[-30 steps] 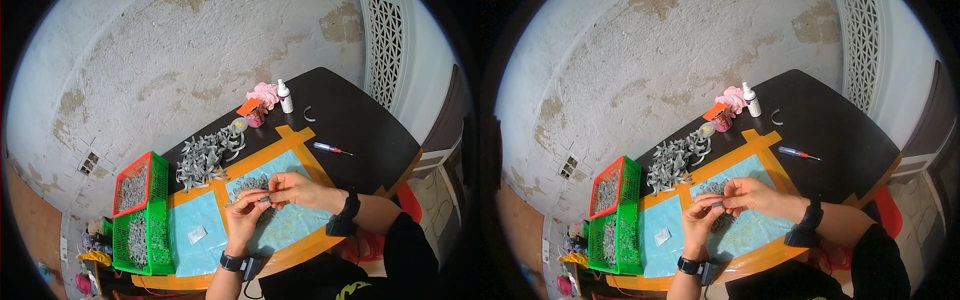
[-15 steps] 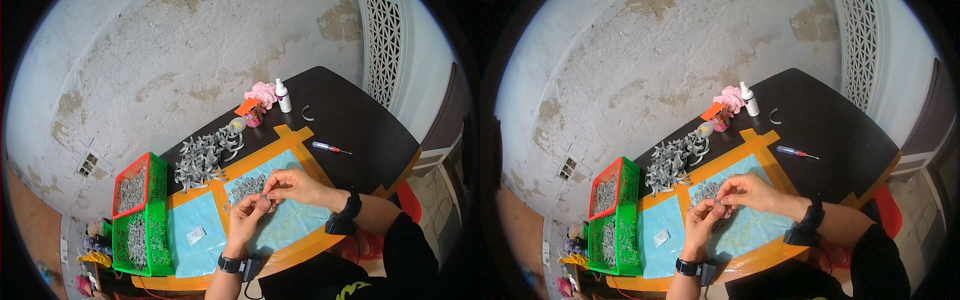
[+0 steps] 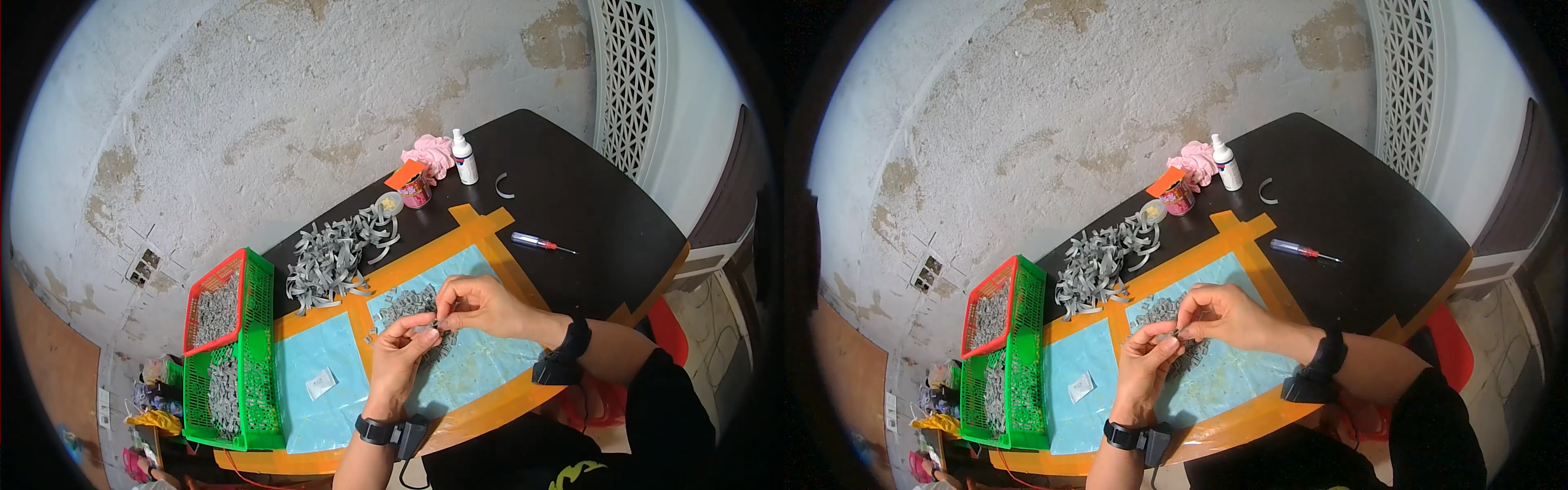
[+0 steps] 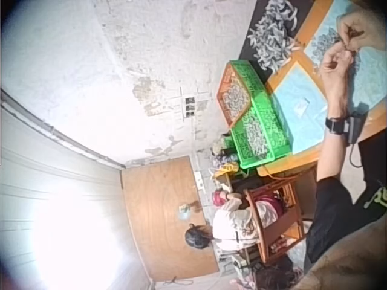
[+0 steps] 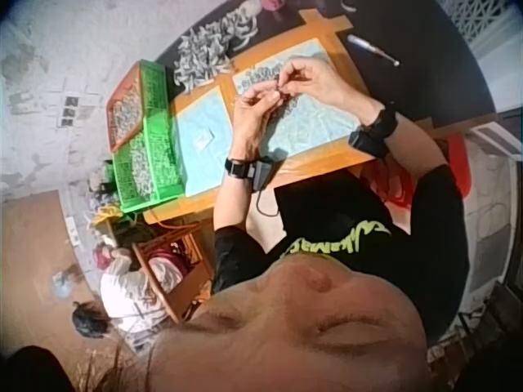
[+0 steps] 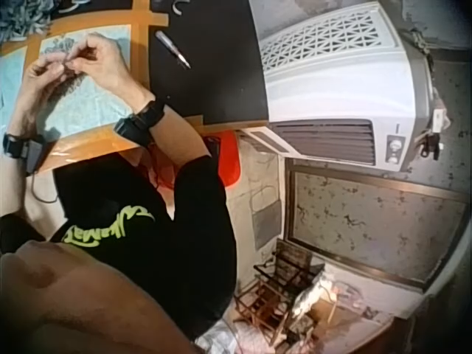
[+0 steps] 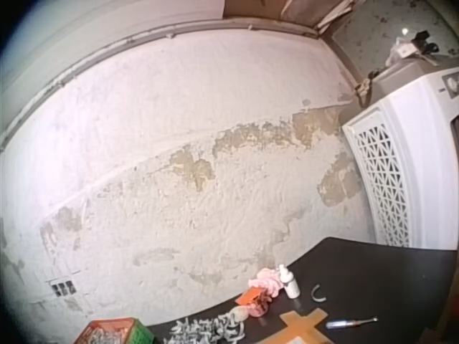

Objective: Peeling small adhesive backings and applying them to grey shoe components at a workshop table.

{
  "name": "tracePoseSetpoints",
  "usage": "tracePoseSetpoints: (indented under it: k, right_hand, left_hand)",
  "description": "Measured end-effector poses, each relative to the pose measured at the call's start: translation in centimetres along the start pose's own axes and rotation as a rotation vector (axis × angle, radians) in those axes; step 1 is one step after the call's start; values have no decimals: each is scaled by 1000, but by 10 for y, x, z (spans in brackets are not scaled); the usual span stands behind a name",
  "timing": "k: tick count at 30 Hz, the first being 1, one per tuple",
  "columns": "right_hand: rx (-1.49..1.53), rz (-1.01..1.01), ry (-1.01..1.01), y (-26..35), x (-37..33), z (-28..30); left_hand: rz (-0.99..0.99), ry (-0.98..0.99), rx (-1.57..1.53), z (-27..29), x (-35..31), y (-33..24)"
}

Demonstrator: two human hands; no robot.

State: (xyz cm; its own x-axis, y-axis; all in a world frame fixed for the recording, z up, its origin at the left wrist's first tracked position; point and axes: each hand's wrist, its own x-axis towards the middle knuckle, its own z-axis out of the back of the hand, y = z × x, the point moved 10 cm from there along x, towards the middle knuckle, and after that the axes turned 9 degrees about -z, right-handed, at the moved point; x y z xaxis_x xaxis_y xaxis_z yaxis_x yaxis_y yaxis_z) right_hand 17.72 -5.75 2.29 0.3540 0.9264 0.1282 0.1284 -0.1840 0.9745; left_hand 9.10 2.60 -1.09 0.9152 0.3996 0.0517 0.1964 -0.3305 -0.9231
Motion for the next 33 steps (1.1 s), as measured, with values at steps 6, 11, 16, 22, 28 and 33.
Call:
tracePoseSetpoints:
  k: [6,11,16,22,28,33]
  right_hand:
    - [-27,35,18,9,-2,-3]
    - [-153,109,65,25,-7,-10]
    - [-130,64,105,24,-7,-12]
    - [-53,-19,159,7,-2,-10]
    - [30,-206,200,-12,-2,-13]
    - [70,-250,172,-18,-3,-9]
  left_hand:
    - [-43,-27,-93,2,1,-2]
    - [-73,41,21,-1,0,-11]
    - [-49,24,93,4,-1,-16]
    - [-148,56,340,-4,-1,-28]
    - [-294,53,529,-11,-2,-36]
    - [-508,137,792,-20,-3,-48]
